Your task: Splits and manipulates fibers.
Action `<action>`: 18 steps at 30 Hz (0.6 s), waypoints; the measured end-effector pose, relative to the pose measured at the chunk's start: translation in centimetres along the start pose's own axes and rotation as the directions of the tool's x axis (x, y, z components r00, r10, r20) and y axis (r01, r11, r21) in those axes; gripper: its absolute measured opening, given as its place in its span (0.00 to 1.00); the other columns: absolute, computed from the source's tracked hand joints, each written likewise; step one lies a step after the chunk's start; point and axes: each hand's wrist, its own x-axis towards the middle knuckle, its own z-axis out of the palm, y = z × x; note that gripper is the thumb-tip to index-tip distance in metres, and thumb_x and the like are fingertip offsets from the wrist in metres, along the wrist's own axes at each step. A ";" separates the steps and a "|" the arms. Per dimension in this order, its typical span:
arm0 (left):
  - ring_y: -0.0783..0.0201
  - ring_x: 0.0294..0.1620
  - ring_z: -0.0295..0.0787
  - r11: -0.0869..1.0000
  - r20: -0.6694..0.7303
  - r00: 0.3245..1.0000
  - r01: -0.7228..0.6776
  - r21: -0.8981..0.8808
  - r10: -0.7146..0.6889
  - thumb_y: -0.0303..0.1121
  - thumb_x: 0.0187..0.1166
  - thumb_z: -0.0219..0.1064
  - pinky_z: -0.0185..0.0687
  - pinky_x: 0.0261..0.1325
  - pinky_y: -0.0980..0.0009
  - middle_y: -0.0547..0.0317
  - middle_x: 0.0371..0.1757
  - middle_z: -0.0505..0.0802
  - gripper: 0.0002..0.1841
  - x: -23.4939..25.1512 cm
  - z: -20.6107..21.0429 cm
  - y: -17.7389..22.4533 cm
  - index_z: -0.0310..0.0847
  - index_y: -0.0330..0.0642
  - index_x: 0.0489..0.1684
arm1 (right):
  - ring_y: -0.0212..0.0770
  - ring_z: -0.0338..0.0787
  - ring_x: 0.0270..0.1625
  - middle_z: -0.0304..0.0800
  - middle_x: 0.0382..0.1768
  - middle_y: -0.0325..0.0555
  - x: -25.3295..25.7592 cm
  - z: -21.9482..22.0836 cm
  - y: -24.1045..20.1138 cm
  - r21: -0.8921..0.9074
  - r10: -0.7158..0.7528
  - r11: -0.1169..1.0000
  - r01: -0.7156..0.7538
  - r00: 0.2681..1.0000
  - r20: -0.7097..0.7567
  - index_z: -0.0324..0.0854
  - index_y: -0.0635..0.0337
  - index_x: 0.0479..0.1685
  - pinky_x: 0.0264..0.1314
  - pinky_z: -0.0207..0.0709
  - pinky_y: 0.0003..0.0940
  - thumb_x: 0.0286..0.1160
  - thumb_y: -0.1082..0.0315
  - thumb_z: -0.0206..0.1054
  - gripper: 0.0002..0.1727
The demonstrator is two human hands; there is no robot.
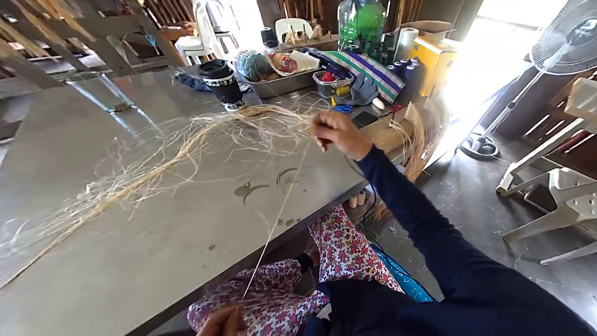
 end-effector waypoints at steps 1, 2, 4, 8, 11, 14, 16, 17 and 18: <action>0.92 0.29 0.82 1.000 -0.002 1.000 -0.005 0.008 0.005 0.21 0.79 0.62 0.81 0.37 0.89 0.84 0.29 0.90 0.06 -0.2 0.0 0.0 0.85 0.37 0.39 | 0.27 0.79 0.25 0.78 0.24 0.37 -0.7 -0.4 -0.1 -0.019 0.016 1.000 -0.015 1.000 0.007 0.77 0.71 0.39 0.32 0.79 0.26 0.83 0.76 0.55 0.07; 0.92 0.29 0.82 1.000 -0.006 1.000 -0.004 0.010 0.004 0.22 0.79 0.62 0.81 0.37 0.90 0.84 0.29 0.90 0.06 -0.4 0.0 0.0 0.86 0.37 0.39 | 0.27 0.80 0.25 0.79 0.24 0.37 -1.2 -0.8 -0.1 -0.036 0.019 0.999 -0.018 1.000 0.013 0.77 0.69 0.38 0.33 0.79 0.26 0.82 0.76 0.56 0.07; 0.91 0.29 0.83 1.000 -0.014 1.000 0.001 0.017 -0.001 0.23 0.78 0.62 0.81 0.36 0.90 0.82 0.28 0.90 0.06 -0.6 0.3 0.1 0.86 0.35 0.38 | 0.26 0.81 0.24 0.80 0.24 0.34 -1.8 -1.5 0.1 -0.052 0.003 0.999 -0.002 1.000 0.013 0.77 0.66 0.37 0.32 0.80 0.25 0.81 0.75 0.57 0.07; 0.91 0.28 0.83 1.000 -0.039 0.999 0.019 0.016 -0.018 0.25 0.78 0.64 0.81 0.35 0.90 0.77 0.28 0.91 0.06 -0.5 1.9 1.2 0.87 0.32 0.37 | 0.25 0.83 0.26 0.82 0.26 0.32 -1.8 -2.3 0.6 -0.052 0.056 0.997 -0.059 0.997 -0.054 0.78 0.64 0.40 0.34 0.84 0.26 0.82 0.75 0.57 0.06; 0.89 0.27 0.83 0.998 -0.077 0.996 0.045 0.052 -0.041 0.24 0.79 0.63 0.81 0.35 0.89 0.71 0.28 0.91 0.07 -0.3 2.7 1.9 0.87 0.29 0.38 | 0.29 0.88 0.31 0.88 0.35 0.37 -2.4 -1.8 1.1 -0.120 0.093 0.987 -0.111 0.985 -0.144 0.80 0.67 0.54 0.38 0.87 0.30 0.87 0.70 0.56 0.11; 0.87 0.27 0.84 0.996 -0.121 0.991 0.063 0.065 -0.055 0.22 0.78 0.64 0.82 0.36 0.87 0.69 0.26 0.90 0.06 0.1 3.3 1.9 0.87 0.28 0.38 | 0.34 0.91 0.41 0.90 0.50 0.43 -5.0 -0.9 0.4 -0.190 0.055 0.976 -0.106 0.964 -0.259 0.70 0.68 0.78 0.45 0.89 0.34 0.94 0.61 0.44 0.25; 0.85 0.25 0.83 0.996 -0.143 0.987 0.078 0.051 -0.069 0.21 0.77 0.64 0.82 0.34 0.86 0.68 0.25 0.90 0.05 0.2 3.6 1.7 0.87 0.29 0.38 | 0.31 0.89 0.35 0.90 0.39 0.36 -7.9 1.0 0.4 -0.137 -0.043 0.991 -0.013 0.915 -0.402 0.75 0.64 0.66 0.41 0.87 0.31 0.96 0.59 0.39 0.23; 0.85 0.25 0.83 0.995 -0.152 0.985 0.086 0.050 -0.077 0.21 0.77 0.65 0.81 0.33 0.86 0.68 0.25 0.90 0.05 0.2 3.7 1.7 0.87 0.30 0.38 | 0.29 0.88 0.31 0.88 0.33 0.30 -9.4 2.2 0.4 -0.094 -0.067 0.995 0.030 0.900 -0.431 0.77 0.58 0.55 0.38 0.86 0.29 0.97 0.58 0.38 0.21; 0.85 0.25 0.82 0.995 -0.158 0.984 0.090 0.046 -0.082 0.21 0.77 0.65 0.81 0.33 0.86 0.68 0.26 0.90 0.05 0.1 3.8 1.7 0.87 0.30 0.38 | 0.26 0.87 0.30 0.88 0.32 0.25 -11.2 3.4 0.3 -0.066 -0.062 0.997 0.039 0.921 -0.384 0.78 0.51 0.48 0.38 0.86 0.27 0.97 0.57 0.38 0.21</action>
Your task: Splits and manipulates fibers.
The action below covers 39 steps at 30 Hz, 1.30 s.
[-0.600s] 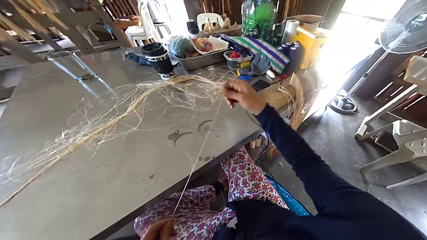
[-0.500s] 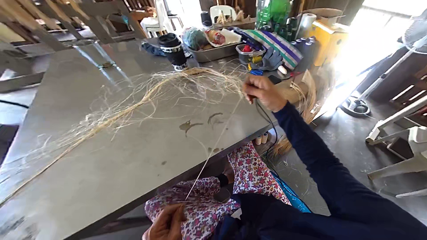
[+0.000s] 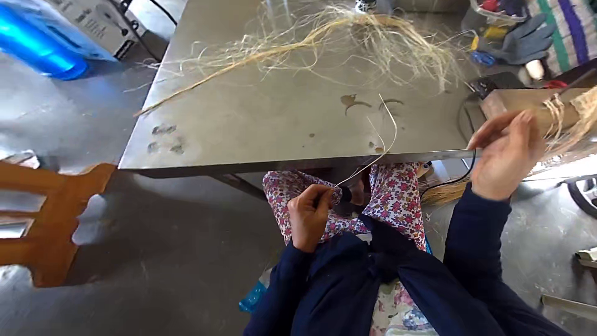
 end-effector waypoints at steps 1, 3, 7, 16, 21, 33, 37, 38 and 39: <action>0.85 0.25 0.82 1.000 -0.003 1.000 0.004 -0.005 -0.004 0.21 0.78 0.65 0.80 0.32 0.86 0.68 0.26 0.90 0.05 0.0 0.0 -0.1 0.87 0.31 0.39 | 0.24 0.87 0.31 0.88 0.32 0.23 -2.0 0.4 -0.2 0.003 0.032 0.999 -0.033 0.992 0.118 0.81 0.47 0.45 0.38 0.85 0.24 0.97 0.55 0.40 0.22; 0.84 0.25 0.83 1.000 -0.009 1.000 0.003 -0.023 -0.004 0.21 0.79 0.65 0.82 0.33 0.86 0.68 0.26 0.90 0.05 -0.2 0.0 -0.2 0.87 0.31 0.40 | 0.24 0.87 0.29 0.90 0.30 0.29 -4.5 1.8 -0.4 -0.047 0.173 0.985 -0.169 0.896 0.408 0.87 0.54 0.41 0.35 0.86 0.25 0.94 0.60 0.47 0.21; 0.83 0.26 0.84 0.999 -0.009 1.000 0.019 -0.042 -0.019 0.21 0.79 0.65 0.82 0.34 0.85 0.68 0.27 0.90 0.05 -0.7 0.1 -0.8 0.87 0.32 0.40 | 0.28 0.89 0.28 0.92 0.34 0.38 -6.7 5.7 0.9 -0.009 0.418 0.859 -0.512 0.691 0.590 0.86 0.66 0.54 0.33 0.87 0.26 0.90 0.70 0.53 0.15; 0.87 0.28 0.83 0.997 0.037 0.998 -0.040 -0.069 0.043 0.22 0.79 0.63 0.81 0.37 0.88 0.68 0.27 0.91 0.07 -3.5 0.3 -2.9 0.88 0.29 0.39 | 0.23 0.83 0.19 0.89 0.28 0.32 -6.8 7.2 1.4 0.209 0.555 0.653 -0.728 0.648 0.522 0.85 0.54 0.58 0.21 0.81 0.17 0.96 0.50 0.42 0.26; 0.83 0.31 0.87 1.000 0.153 0.988 0.014 -0.002 -0.014 0.26 0.78 0.66 0.84 0.40 0.84 0.63 0.32 0.94 0.07 -3.6 -0.2 -3.5 0.90 0.31 0.40 | 0.22 0.79 0.15 0.86 0.22 0.34 -7.2 8.0 1.5 0.228 0.550 0.704 -0.673 0.720 0.423 0.89 0.56 0.47 0.19 0.78 0.16 0.92 0.62 0.57 0.14; 0.76 0.29 0.90 0.984 0.324 0.944 0.107 -0.141 -0.056 0.31 0.77 0.72 0.87 0.35 0.76 0.58 0.33 0.96 0.11 1.9 4.9 1.4 0.91 0.33 0.48 | 0.22 0.78 0.15 0.88 0.23 0.36 -8.7 8.2 1.9 0.148 0.374 0.872 -0.466 0.831 0.411 0.91 0.60 0.41 0.19 0.77 0.17 0.84 0.71 0.64 0.09; 0.75 0.28 0.90 0.974 0.275 0.953 0.172 -0.150 -0.126 0.25 0.75 0.75 0.87 0.35 0.76 0.57 0.32 0.96 0.05 2.6 6.4 1.6 0.92 0.34 0.41 | 0.22 0.80 0.18 0.92 0.29 0.37 -8.8 7.9 2.0 0.116 0.371 0.883 -0.454 0.829 0.419 0.92 0.61 0.41 0.21 0.78 0.17 0.82 0.74 0.67 0.07; 0.76 0.27 0.89 0.967 0.271 0.951 0.196 -0.164 -0.147 0.24 0.75 0.74 0.86 0.34 0.77 0.58 0.31 0.95 0.03 2.5 6.6 1.6 0.92 0.34 0.39 | 0.22 0.80 0.18 0.92 0.29 0.37 -8.8 7.8 1.9 0.107 0.373 0.886 -0.452 0.829 0.417 0.92 0.61 0.41 0.20 0.77 0.16 0.81 0.74 0.67 0.07; 0.77 0.26 0.88 0.958 0.268 0.950 0.214 -0.189 -0.159 0.24 0.76 0.73 0.85 0.32 0.78 0.59 0.30 0.95 0.02 2.5 6.7 1.4 0.92 0.34 0.38 | 0.22 0.79 0.18 0.91 0.29 0.37 -8.8 7.8 1.9 0.095 0.373 0.890 -0.447 0.830 0.414 0.93 0.61 0.42 0.20 0.76 0.16 0.81 0.75 0.68 0.07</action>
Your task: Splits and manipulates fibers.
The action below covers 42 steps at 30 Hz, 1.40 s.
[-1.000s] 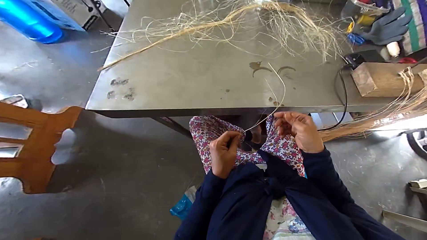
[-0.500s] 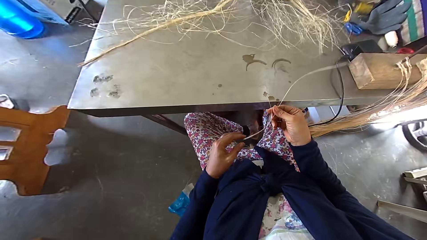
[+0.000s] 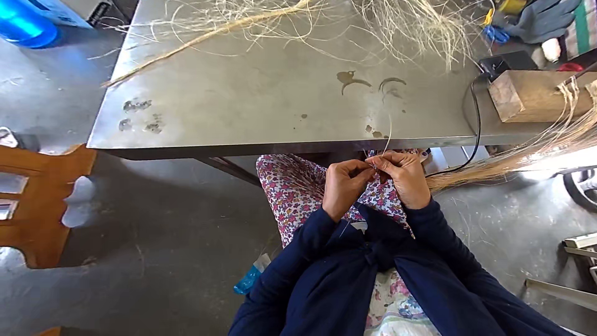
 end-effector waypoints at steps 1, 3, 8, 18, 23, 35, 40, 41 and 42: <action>0.77 0.26 0.88 0.999 0.002 1.000 0.009 -0.033 -0.009 0.23 0.76 0.72 0.85 0.32 0.79 0.60 0.29 0.94 0.02 0.0 0.0 -0.2 0.91 0.34 0.37 | 0.22 0.78 0.17 0.91 0.28 0.37 0.0 0.0 0.0 -0.011 -0.002 1.000 0.002 1.000 -0.003 0.93 0.61 0.41 0.19 0.75 0.16 0.80 0.75 0.68 0.06; 0.77 0.26 0.88 0.995 0.013 1.000 0.023 -0.095 -0.022 0.22 0.77 0.70 0.85 0.32 0.80 0.61 0.29 0.93 0.02 -0.2 0.0 -0.5 0.89 0.34 0.38 | 0.22 0.76 0.17 0.90 0.28 0.37 0.0 0.1 0.2 -0.003 0.005 1.000 -0.005 1.000 -0.005 0.93 0.62 0.41 0.19 0.74 0.16 0.80 0.75 0.68 0.06; 0.77 0.26 0.85 0.971 -0.010 0.997 0.067 -0.230 -0.071 0.21 0.75 0.67 0.82 0.33 0.80 0.66 0.26 0.91 0.04 -0.2 0.0 -0.9 0.86 0.38 0.35 | 0.22 0.77 0.16 0.89 0.25 0.36 0.1 0.2 0.3 0.040 0.040 0.998 -0.040 0.999 0.008 0.93 0.60 0.41 0.19 0.75 0.16 0.81 0.73 0.68 0.07; 0.76 0.32 0.86 0.980 -0.311 0.948 -0.010 0.199 0.073 0.27 0.79 0.65 0.84 0.40 0.77 0.59 0.35 0.91 0.06 -2.4 -5.4 -3.7 0.86 0.31 0.41 | 0.20 0.83 0.24 0.91 0.30 0.33 0.5 -2.4 0.4 -0.106 -0.038 0.994 0.031 0.997 -0.063 0.90 0.60 0.43 0.28 0.79 0.15 0.84 0.71 0.66 0.07; 0.78 0.26 0.84 0.970 -0.388 0.921 0.114 0.217 -0.022 0.29 0.83 0.65 0.83 0.33 0.79 0.63 0.33 0.89 0.06 -4.8 -9.7 -5.1 0.83 0.34 0.46 | 0.21 0.84 0.25 0.91 0.30 0.34 0.4 -2.4 0.2 -0.130 -0.043 0.991 0.034 0.997 -0.065 0.90 0.61 0.43 0.29 0.81 0.16 0.84 0.70 0.66 0.07; 0.50 0.48 0.90 0.597 -0.903 0.399 0.768 0.233 -0.162 0.35 0.82 0.65 0.82 0.59 0.50 0.38 0.50 0.91 0.17 -11.9 -26.6 -10.1 0.83 0.29 0.59 | 0.22 0.87 0.26 0.92 0.30 0.33 1.1 -2.0 0.3 -0.098 -0.033 0.995 0.026 0.997 -0.073 0.90 0.59 0.42 0.32 0.85 0.18 0.86 0.68 0.64 0.09; 0.21 0.83 0.63 0.580 -0.719 0.665 0.673 0.459 -0.203 0.32 0.76 0.75 0.55 0.81 0.25 0.18 0.80 0.70 0.33 -10.8 -23.3 -4.5 0.70 0.25 0.79 | 0.22 0.87 0.25 0.92 0.29 0.32 1.1 -1.2 -0.1 -0.070 -0.013 0.997 0.011 0.999 -0.034 0.90 0.58 0.41 0.31 0.84 0.17 0.86 0.68 0.64 0.09; 0.29 0.74 0.78 0.675 -0.620 0.770 0.536 0.506 -0.147 0.33 0.79 0.72 0.69 0.75 0.32 0.24 0.72 0.82 0.24 -9.9 -21.2 -3.0 0.79 0.26 0.70 | 0.22 0.88 0.26 0.92 0.30 0.32 1.0 -1.0 -0.2 -0.060 -0.016 0.998 0.015 1.000 -0.018 0.90 0.58 0.42 0.31 0.85 0.17 0.86 0.69 0.64 0.09; 0.46 0.61 0.89 0.768 -0.510 0.853 0.399 0.500 -0.112 0.35 0.83 0.69 0.83 0.66 0.47 0.37 0.62 0.90 0.18 -9.0 -18.8 -1.8 0.85 0.31 0.63 | 0.22 0.88 0.26 0.92 0.30 0.32 0.9 -0.8 -0.3 -0.048 -0.019 0.999 0.019 1.000 0.002 0.90 0.58 0.42 0.32 0.85 0.17 0.86 0.69 0.64 0.09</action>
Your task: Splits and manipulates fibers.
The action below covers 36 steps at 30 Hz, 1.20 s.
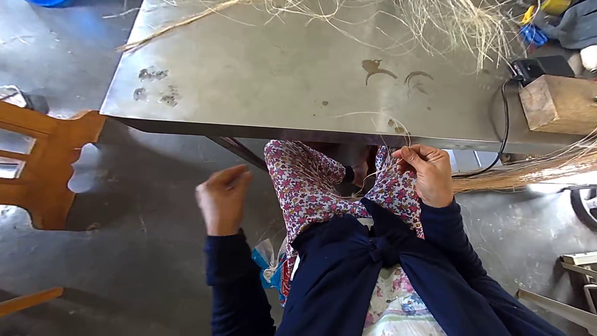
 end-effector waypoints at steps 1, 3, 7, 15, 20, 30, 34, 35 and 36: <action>0.63 0.49 0.91 0.982 0.088 0.990 -0.092 -0.167 0.108 0.34 0.86 0.64 0.87 0.57 0.62 0.49 0.54 0.94 0.14 -0.4 1.4 2.5 0.88 0.34 0.57 | 0.22 0.88 0.27 0.93 0.30 0.33 0.0 0.2 -0.1 0.015 -0.004 1.000 0.004 1.000 0.014 0.90 0.59 0.42 0.33 0.86 0.18 0.86 0.70 0.64 0.09; 0.75 0.44 0.92 0.862 0.265 0.918 -0.137 -0.488 0.296 0.32 0.85 0.60 0.88 0.52 0.74 0.61 0.49 0.96 0.13 -0.8 4.6 6.8 0.90 0.35 0.51 | 0.23 0.89 0.27 0.94 0.30 0.33 0.0 0.7 -0.2 0.046 -0.011 0.999 0.009 0.999 0.035 0.91 0.59 0.40 0.33 0.86 0.19 0.84 0.72 0.65 0.09; 0.74 0.43 0.93 0.769 0.461 0.746 -0.105 -0.630 0.479 0.31 0.81 0.66 0.90 0.50 0.74 0.58 0.47 0.97 0.12 -0.9 9.5 11.9 0.91 0.34 0.51 | 0.23 0.87 0.25 0.93 0.30 0.33 -0.3 1.3 -0.4 0.047 -0.023 0.999 0.020 0.998 0.062 0.91 0.58 0.38 0.31 0.85 0.18 0.83 0.72 0.66 0.08; 0.80 0.23 0.85 0.709 0.473 0.804 0.094 -0.699 0.360 0.19 0.74 0.72 0.81 0.30 0.82 0.62 0.26 0.95 0.03 -0.9 13.3 13.9 0.90 0.33 0.32 | 0.22 0.84 0.23 0.91 0.28 0.33 -0.6 0.9 0.1 0.022 -0.053 0.998 0.052 0.997 0.049 0.92 0.59 0.41 0.28 0.82 0.17 0.80 0.73 0.69 0.06; 0.78 0.26 0.88 0.665 0.501 0.807 0.191 -0.722 0.312 0.18 0.75 0.70 0.84 0.33 0.81 0.63 0.27 0.95 0.04 -1.5 13.6 13.8 0.90 0.34 0.33 | 0.24 0.88 0.28 0.94 0.36 0.38 -0.6 0.3 0.1 0.133 0.006 0.991 -0.023 0.991 0.131 0.91 0.61 0.53 0.33 0.86 0.20 0.73 0.80 0.70 0.12; 0.72 0.29 0.91 0.666 0.511 0.784 0.173 -0.725 0.353 0.20 0.77 0.69 0.89 0.37 0.76 0.59 0.29 0.95 0.03 -2.2 14.3 13.6 0.89 0.34 0.34 | 0.26 0.89 0.27 0.93 0.31 0.37 -0.3 -0.2 0.9 0.151 0.004 0.989 -0.005 1.000 0.008 0.91 0.62 0.43 0.33 0.87 0.23 0.81 0.75 0.65 0.08; 0.73 0.32 0.90 0.628 0.454 0.861 0.225 -0.745 0.231 0.24 0.77 0.70 0.86 0.40 0.76 0.63 0.32 0.95 0.05 -1.7 14.8 13.5 0.92 0.38 0.33 | 0.29 0.91 0.27 0.95 0.28 0.40 0.5 0.1 1.1 0.205 0.023 0.979 -0.003 0.995 -0.097 0.91 0.66 0.38 0.36 0.89 0.26 0.77 0.80 0.64 0.09; 0.73 0.33 0.90 0.598 0.433 0.880 0.243 -0.764 0.196 0.23 0.77 0.69 0.87 0.40 0.76 0.62 0.34 0.96 0.06 -1.7 14.7 13.4 0.92 0.38 0.34 | 0.30 0.91 0.27 0.95 0.28 0.41 0.5 0.2 1.2 0.224 0.010 0.974 0.018 0.993 -0.121 0.91 0.67 0.37 0.37 0.89 0.26 0.77 0.80 0.63 0.09; 0.72 0.34 0.91 0.565 0.405 0.900 0.252 -0.785 0.162 0.22 0.78 0.67 0.87 0.39 0.76 0.60 0.36 0.97 0.07 -1.7 14.8 13.3 0.91 0.37 0.34 | 0.30 0.91 0.28 0.95 0.29 0.41 0.5 0.2 1.3 0.231 -0.014 0.972 0.048 0.989 -0.147 0.91 0.68 0.37 0.37 0.89 0.25 0.77 0.81 0.63 0.09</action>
